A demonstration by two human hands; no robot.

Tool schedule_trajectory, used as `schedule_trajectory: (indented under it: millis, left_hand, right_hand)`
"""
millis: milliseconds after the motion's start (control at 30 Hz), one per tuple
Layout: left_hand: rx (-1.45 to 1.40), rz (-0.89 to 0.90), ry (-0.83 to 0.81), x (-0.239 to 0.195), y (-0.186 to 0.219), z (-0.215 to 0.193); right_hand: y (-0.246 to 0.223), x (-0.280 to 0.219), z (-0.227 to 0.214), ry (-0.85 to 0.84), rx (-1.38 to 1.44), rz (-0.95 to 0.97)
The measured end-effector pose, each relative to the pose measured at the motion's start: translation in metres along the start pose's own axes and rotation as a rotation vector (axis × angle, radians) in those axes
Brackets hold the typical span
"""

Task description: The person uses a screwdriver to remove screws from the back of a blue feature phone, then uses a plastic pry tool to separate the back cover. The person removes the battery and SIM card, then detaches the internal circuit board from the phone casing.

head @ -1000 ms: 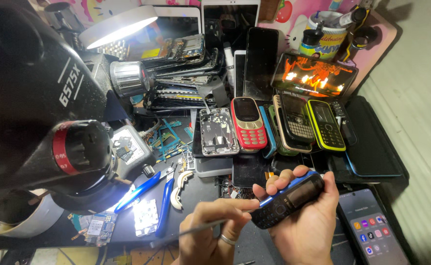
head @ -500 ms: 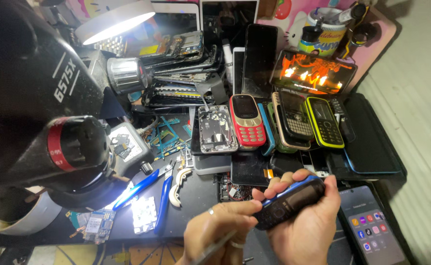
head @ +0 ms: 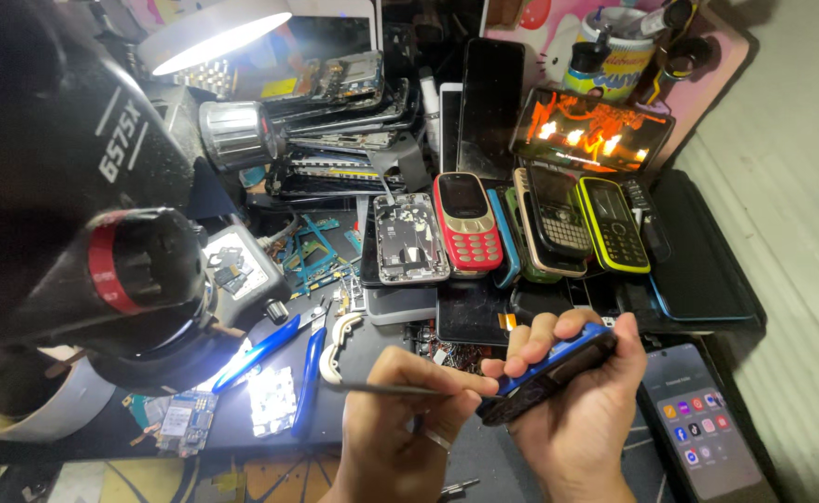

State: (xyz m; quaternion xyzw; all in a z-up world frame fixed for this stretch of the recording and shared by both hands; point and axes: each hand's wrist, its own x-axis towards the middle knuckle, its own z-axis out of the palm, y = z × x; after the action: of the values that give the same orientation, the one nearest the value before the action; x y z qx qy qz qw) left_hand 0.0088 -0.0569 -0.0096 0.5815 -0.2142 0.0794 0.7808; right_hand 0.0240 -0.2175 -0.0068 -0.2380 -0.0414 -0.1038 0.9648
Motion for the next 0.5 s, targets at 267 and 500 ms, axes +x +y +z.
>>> schedule_trajectory:
  millis: [267,500]
  left_hand:
    - [-0.213,-0.225,-0.069,0.008,-0.009,-0.014]
    - [0.087,0.127,-0.048,0.003,0.005,0.001]
  right_hand:
    - [0.0,0.001,0.0,-0.054,0.045,0.038]
    - [0.008,0.001,0.011,0.028,-0.095,-0.064]
